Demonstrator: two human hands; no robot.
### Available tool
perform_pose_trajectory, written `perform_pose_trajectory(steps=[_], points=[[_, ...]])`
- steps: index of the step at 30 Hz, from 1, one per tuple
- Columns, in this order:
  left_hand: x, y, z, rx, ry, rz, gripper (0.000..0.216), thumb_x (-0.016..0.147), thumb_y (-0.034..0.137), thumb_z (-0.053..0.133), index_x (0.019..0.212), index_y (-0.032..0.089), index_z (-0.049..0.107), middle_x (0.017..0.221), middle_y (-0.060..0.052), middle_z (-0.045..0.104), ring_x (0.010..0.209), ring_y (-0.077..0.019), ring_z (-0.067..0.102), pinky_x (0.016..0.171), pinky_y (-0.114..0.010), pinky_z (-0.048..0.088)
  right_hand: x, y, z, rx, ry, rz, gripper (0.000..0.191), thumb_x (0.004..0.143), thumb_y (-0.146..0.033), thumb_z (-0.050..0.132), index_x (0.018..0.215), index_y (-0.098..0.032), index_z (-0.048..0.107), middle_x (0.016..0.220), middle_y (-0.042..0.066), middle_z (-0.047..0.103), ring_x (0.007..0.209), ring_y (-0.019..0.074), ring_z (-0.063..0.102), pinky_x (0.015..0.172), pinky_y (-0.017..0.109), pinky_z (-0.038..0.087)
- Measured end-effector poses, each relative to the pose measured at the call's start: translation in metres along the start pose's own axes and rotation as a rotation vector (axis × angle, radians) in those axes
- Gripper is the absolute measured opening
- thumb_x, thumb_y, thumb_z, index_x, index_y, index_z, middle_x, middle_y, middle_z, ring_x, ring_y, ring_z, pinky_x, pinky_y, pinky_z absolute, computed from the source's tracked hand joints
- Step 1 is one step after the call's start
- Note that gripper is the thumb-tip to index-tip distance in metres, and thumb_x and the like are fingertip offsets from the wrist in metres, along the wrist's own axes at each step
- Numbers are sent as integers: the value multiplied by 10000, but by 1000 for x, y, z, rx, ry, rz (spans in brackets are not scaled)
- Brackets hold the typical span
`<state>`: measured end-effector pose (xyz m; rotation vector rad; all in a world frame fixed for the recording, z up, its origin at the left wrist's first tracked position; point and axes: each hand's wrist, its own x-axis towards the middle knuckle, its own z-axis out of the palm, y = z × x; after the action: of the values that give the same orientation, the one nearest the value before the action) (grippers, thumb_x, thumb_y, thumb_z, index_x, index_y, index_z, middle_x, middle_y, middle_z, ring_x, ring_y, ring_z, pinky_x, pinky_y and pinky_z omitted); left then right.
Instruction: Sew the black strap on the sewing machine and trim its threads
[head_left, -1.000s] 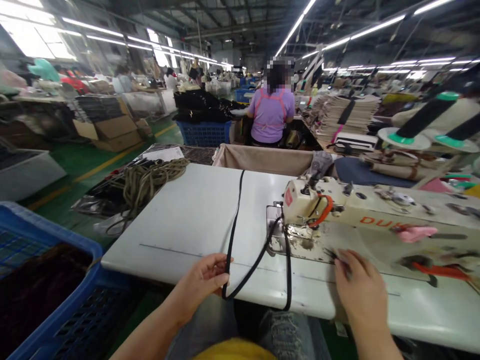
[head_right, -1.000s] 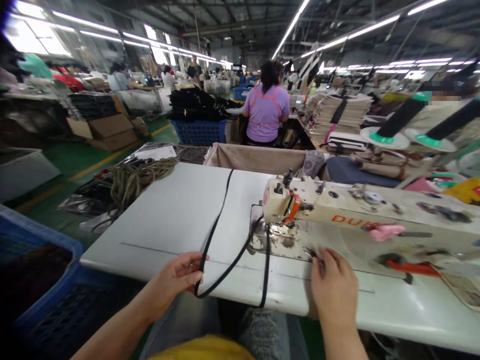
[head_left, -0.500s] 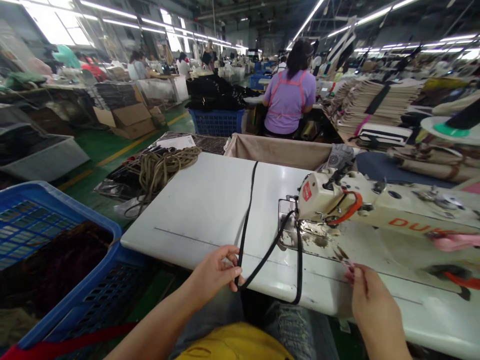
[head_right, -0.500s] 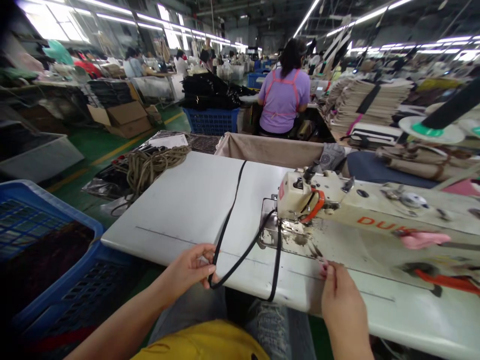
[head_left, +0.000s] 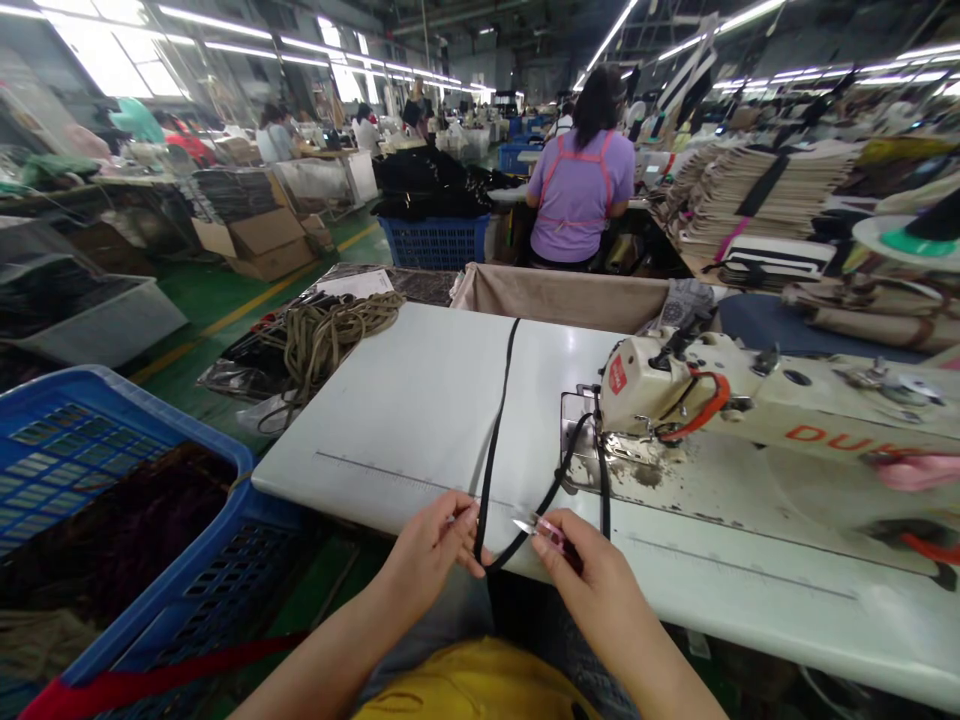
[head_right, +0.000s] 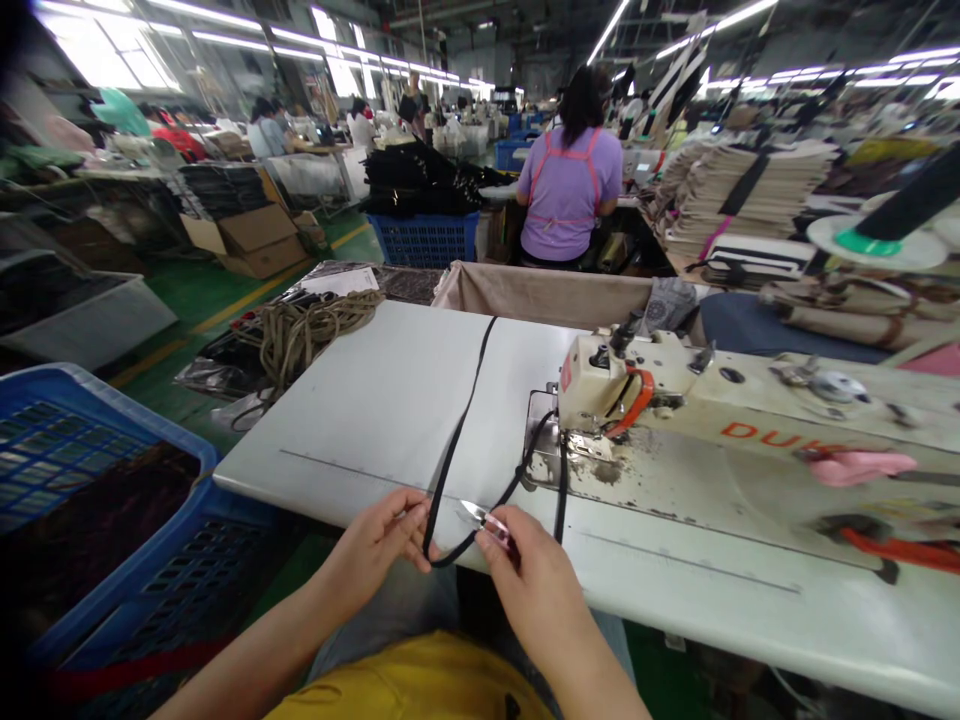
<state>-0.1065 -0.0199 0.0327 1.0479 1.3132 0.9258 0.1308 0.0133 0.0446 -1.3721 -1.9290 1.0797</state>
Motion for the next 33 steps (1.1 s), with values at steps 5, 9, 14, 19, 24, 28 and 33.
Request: perform_pose_trajectory(steps=[5, 9, 14, 19, 24, 28, 33], points=[[-3, 3, 1, 5, 14, 22, 558, 970, 754, 587, 977, 198, 647, 831, -98, 790, 695, -243, 769, 669, -359, 632, 4, -10, 16, -107, -41, -72, 228, 1082, -424, 537, 1006, -255, 670, 915, 46, 764, 852, 248, 723, 704, 307, 506], [-4, -1, 2, -37, 11, 38, 545, 973, 742, 603, 944, 201, 654, 833, -88, 777, 707, -234, 769, 661, -339, 629, 6, -9, 23, -187, -33, -87, 203, 1096, -381, 528, 1009, -256, 662, 915, 38, 777, 842, 250, 740, 710, 312, 507], [-5, 2, 5, -57, -14, 32, 564, 960, 753, 621, 929, 191, 659, 841, -80, 749, 767, -243, 780, 703, -356, 667, 7, -8, 26, -244, -16, -116, 196, 1108, -368, 526, 1018, -257, 660, 928, 36, 791, 841, 243, 755, 698, 300, 491], [-6, 4, 8, -127, -23, 15, 603, 882, 786, 707, 875, 185, 657, 823, -49, 693, 797, -251, 785, 694, -359, 685, 9, -5, 29, -279, -6, -115, 257, 1127, -374, 497, 959, -255, 651, 853, 23, 767, 770, 224, 733, 653, 279, 451], [-7, 0, 7, -153, -19, -23, 604, 894, 788, 695, 897, 186, 642, 796, -72, 735, 798, -256, 785, 720, -374, 680, 9, -2, 25, -202, 69, -66, 394, 1150, -488, 417, 933, -257, 651, 810, 28, 744, 719, 221, 699, 625, 282, 439], [-8, 1, 4, -218, -34, -43, 582, 896, 759, 723, 936, 186, 631, 830, -71, 741, 836, -246, 781, 772, -385, 682, 4, -4, 18, -122, 55, -40, 405, 1123, -555, 458, 926, -255, 645, 826, 23, 731, 760, 221, 694, 645, 278, 446], [-11, 3, 4, -224, -46, -61, 566, 928, 737, 701, 956, 176, 636, 875, -94, 764, 861, -238, 776, 800, -378, 670, -4, -7, 15, -154, -30, -28, 335, 1100, -479, 496, 894, -248, 625, 805, 13, 708, 744, 213, 669, 650, 281, 419]])
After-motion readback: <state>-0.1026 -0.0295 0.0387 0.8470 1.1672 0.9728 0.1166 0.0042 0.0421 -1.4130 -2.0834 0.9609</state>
